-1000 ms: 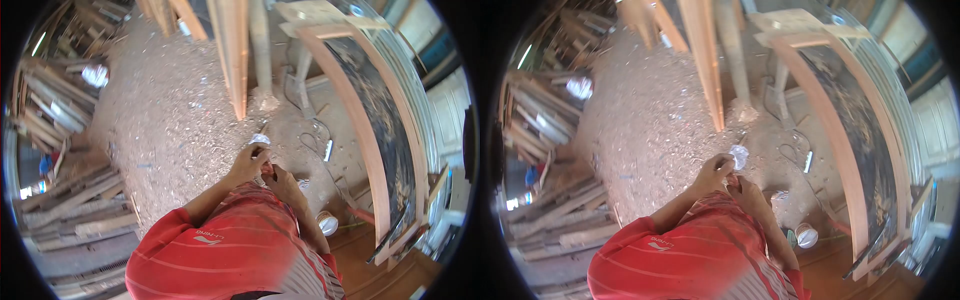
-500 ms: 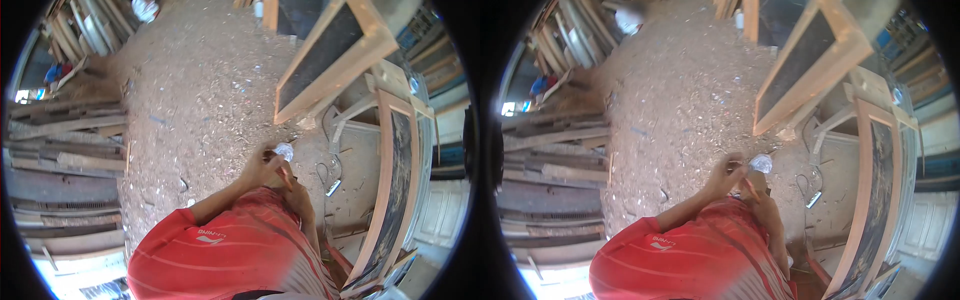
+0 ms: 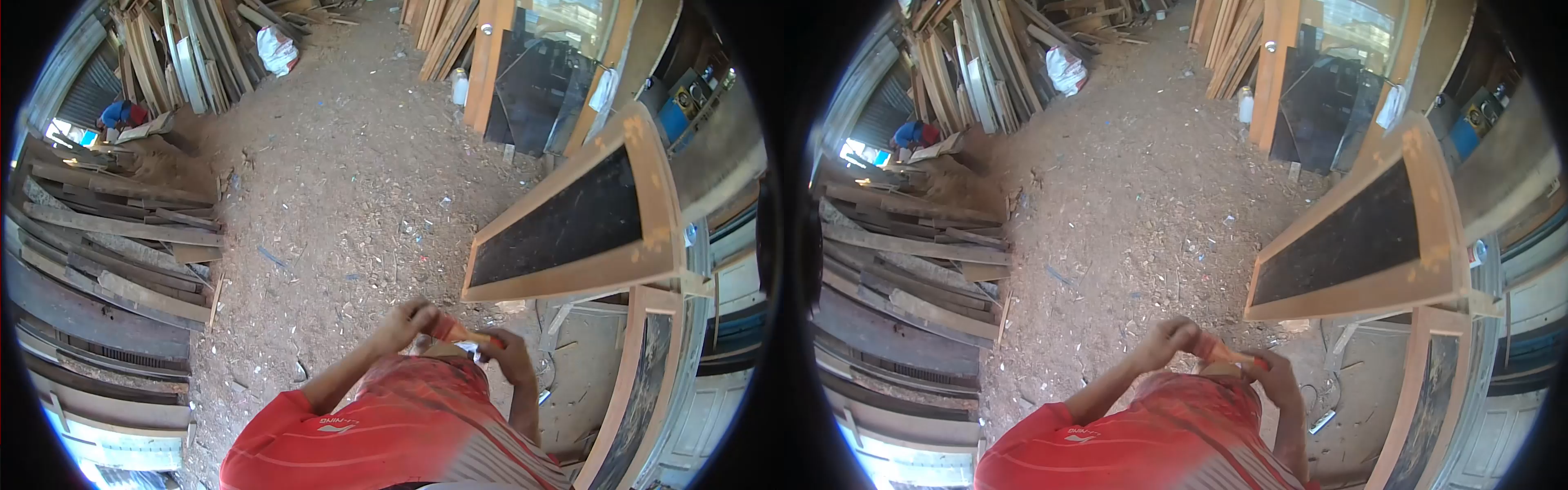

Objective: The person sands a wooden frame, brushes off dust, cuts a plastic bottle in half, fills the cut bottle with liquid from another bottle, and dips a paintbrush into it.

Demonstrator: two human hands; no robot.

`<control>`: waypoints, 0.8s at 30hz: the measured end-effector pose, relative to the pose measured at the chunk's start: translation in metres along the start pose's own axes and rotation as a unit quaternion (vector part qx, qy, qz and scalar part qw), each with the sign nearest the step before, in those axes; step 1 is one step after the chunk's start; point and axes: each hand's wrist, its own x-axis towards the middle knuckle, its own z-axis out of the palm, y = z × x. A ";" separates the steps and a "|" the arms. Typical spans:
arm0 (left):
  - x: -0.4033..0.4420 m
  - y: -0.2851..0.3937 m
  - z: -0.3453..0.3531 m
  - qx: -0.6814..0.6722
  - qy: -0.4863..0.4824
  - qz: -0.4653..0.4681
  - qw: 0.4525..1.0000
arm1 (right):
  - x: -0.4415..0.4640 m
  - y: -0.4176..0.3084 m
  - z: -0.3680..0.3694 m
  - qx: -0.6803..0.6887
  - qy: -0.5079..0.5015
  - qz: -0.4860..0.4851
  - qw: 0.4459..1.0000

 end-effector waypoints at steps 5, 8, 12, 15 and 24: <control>0.020 0.013 -0.057 -0.215 0.176 -0.073 0.958 | 0.099 -0.112 0.022 -0.009 -0.116 -0.147 0.982; 0.035 0.015 -0.073 -0.344 0.261 -0.106 0.896 | 0.146 -0.151 0.062 0.014 -0.205 -0.188 0.961; 0.069 0.026 -0.106 -0.304 0.322 0.048 0.896 | 0.208 -0.164 0.099 0.176 -0.263 -0.125 0.940; 0.119 0.026 -0.142 -0.269 0.317 0.017 0.909 | 0.264 -0.174 0.106 0.221 -0.258 -0.092 0.936; 0.339 0.067 -0.225 -0.074 0.102 -0.008 0.992 | 0.435 -0.222 0.080 0.127 -0.061 -0.045 0.989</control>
